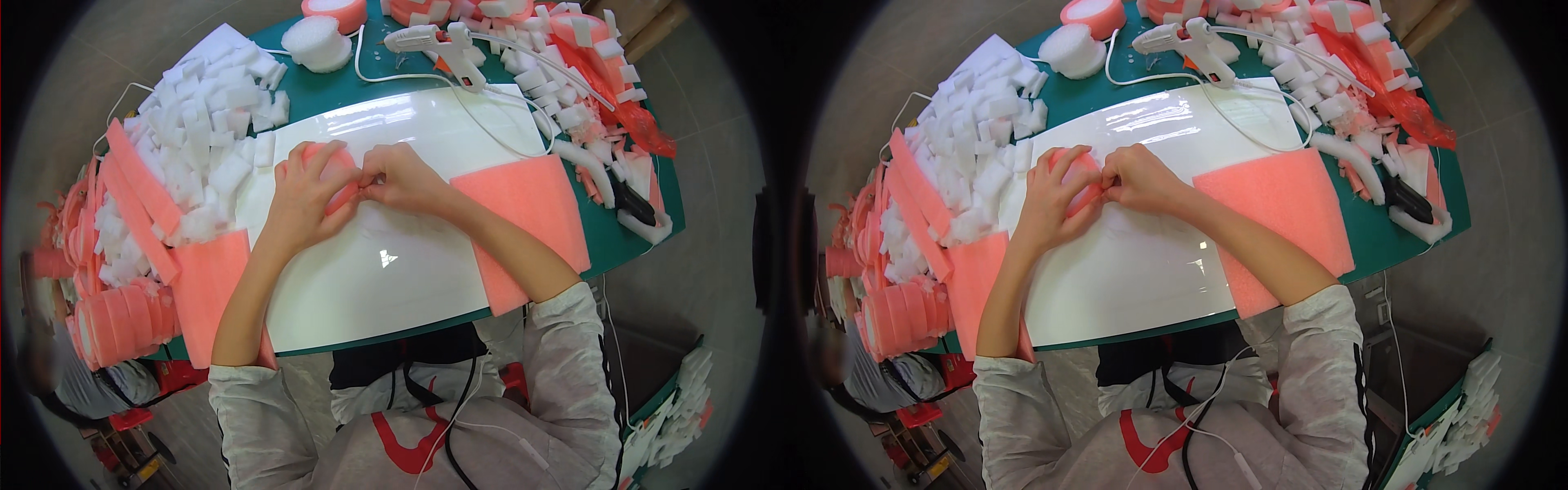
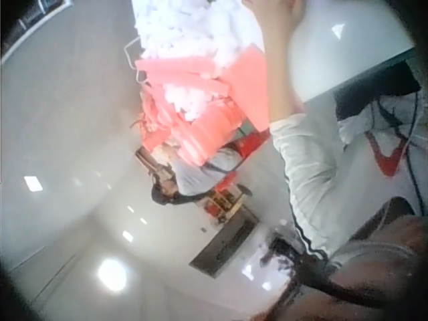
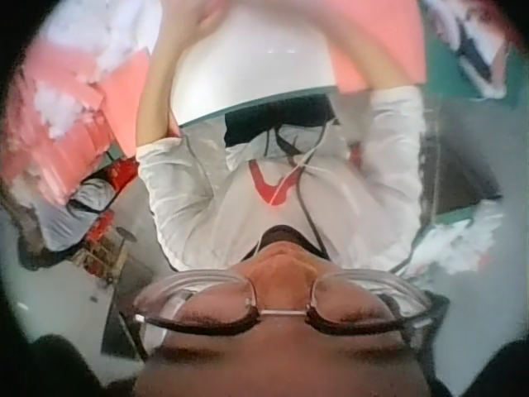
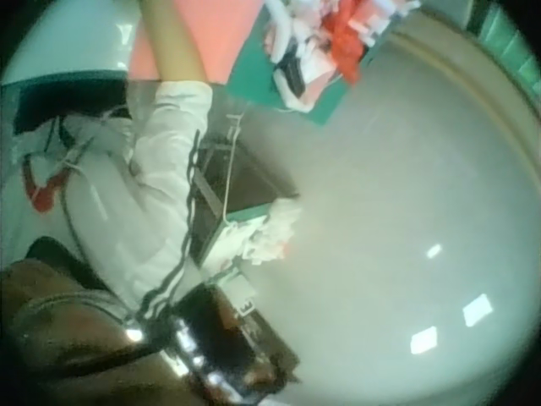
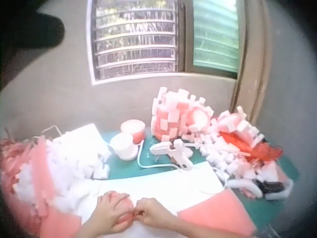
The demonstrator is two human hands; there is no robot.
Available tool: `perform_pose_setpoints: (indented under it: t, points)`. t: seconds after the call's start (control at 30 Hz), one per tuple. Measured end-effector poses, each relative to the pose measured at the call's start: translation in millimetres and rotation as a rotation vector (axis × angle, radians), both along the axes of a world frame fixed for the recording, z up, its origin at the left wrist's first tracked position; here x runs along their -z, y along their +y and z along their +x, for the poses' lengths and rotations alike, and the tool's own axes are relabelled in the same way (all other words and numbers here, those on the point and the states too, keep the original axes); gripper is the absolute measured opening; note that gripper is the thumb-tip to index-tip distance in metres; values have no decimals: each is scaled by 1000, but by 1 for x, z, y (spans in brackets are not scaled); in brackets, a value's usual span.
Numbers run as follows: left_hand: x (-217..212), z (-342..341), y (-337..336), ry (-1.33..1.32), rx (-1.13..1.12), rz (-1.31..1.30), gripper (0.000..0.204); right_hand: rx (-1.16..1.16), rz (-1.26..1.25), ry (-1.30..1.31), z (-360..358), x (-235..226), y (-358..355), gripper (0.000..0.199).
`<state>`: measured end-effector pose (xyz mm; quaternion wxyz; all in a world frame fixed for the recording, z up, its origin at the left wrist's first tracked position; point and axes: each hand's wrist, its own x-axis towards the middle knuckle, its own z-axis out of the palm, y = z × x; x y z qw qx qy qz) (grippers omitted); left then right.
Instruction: Assemble a foam product using hot glue.
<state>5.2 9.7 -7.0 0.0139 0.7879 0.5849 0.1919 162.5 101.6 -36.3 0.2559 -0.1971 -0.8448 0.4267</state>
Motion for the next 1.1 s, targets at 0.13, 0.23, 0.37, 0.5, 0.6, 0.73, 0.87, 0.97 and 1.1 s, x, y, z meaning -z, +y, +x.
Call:
perform_pose_setpoints:
  t: [0.13, 0.23, 0.37, 0.5, 0.6, 0.73, 0.87, 0.97, 1.1]
  points:
    - [-1, -2, 1, 11, 26, 10, 26, -24, 33, 19, 1, 3, 1, 9]
    - [1, 0, 1, 5, 9, 3, 26, -23, 13, -7, 1, 2, 3, 8]
    - [2, 2, 1, 5, -23, 16, 25, -13, 35, -12, 0, 4, 2, 8]
    - [2, 2, 2, 11, -30, 12, 24, -34, 63, 14, 0, 6, 4, 9]
    - [3, 1, 3, -7, -23, 8, 24, -46, 84, 20, 1, 6, 4, 9]
    - [3, 1, 2, -14, -17, 24, 24, -41, 103, -10, 1, 2, 2, 6]
    - [4, 3, 3, -4, -27, 24, 24, -26, 112, -22, 0, 3, 3, 5]
    - [4, 5, 2, -12, -49, 34, 24, -30, 118, -29, 1, 3, 4, 5]
    - [3, 6, 1, 17, -69, 9, 26, -45, 85, -37, 1, 1, 5, 4]
